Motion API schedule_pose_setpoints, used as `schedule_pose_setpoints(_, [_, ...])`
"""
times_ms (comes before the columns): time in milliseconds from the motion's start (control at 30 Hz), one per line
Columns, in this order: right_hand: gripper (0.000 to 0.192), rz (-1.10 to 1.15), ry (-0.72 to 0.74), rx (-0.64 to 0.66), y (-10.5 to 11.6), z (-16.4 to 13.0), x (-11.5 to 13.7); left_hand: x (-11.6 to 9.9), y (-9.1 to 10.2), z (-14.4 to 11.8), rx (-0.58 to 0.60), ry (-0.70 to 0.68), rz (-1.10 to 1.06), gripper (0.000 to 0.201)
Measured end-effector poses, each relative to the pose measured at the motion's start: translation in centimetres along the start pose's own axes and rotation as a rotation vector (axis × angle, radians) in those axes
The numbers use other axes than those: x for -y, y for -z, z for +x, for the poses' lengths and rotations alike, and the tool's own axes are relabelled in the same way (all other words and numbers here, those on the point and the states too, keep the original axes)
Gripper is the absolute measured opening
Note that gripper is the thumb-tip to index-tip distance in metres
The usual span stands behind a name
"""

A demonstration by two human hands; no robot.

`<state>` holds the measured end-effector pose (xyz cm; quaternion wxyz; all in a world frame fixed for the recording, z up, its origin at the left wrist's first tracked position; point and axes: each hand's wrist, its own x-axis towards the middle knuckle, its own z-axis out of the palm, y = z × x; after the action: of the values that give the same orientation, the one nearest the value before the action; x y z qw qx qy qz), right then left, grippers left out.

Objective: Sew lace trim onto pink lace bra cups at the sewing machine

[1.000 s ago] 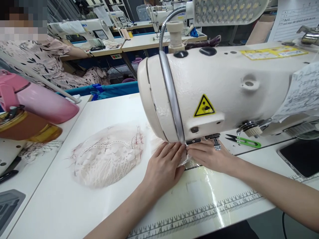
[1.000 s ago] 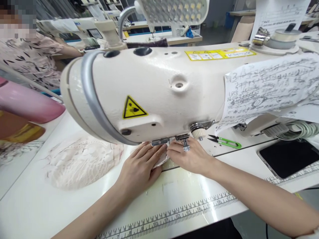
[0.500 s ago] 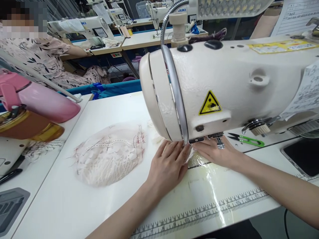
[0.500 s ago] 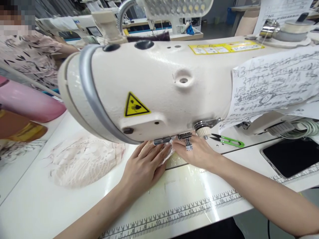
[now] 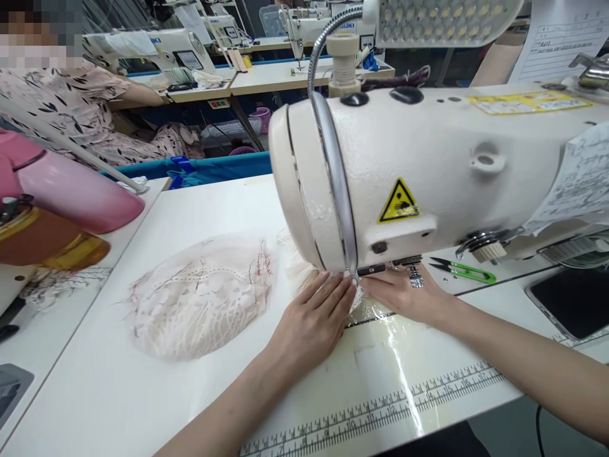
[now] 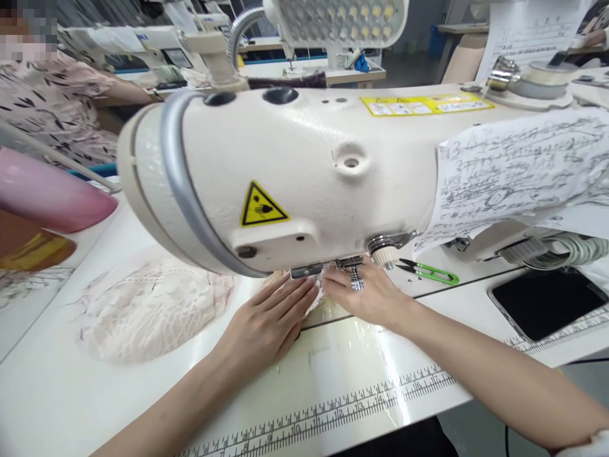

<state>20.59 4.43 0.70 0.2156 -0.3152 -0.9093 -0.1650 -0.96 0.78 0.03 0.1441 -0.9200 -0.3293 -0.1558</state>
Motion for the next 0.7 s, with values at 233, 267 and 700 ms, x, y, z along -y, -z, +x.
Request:
schedule_pose_setpoints(233, [0.028, 0.037, 0.141, -0.049, -1.4, -0.3, 0.7, 1.0, 0.2, -0.2, 0.015, -0.006, -0.035, 0.034])
schedule_pose_setpoints(267, [0.026, 0.052, 0.149, -0.059, -1.5, -0.3, 0.8, 1.1, 0.1, -0.2, 0.012, -0.001, -0.039, 0.034])
schedule_pose_setpoints(700, [0.021, 0.14, 0.116, -0.121, -2.1, -0.4, 1.3, 1.2, 0.4, 0.3, -0.003, 0.025, 0.057, 0.034])
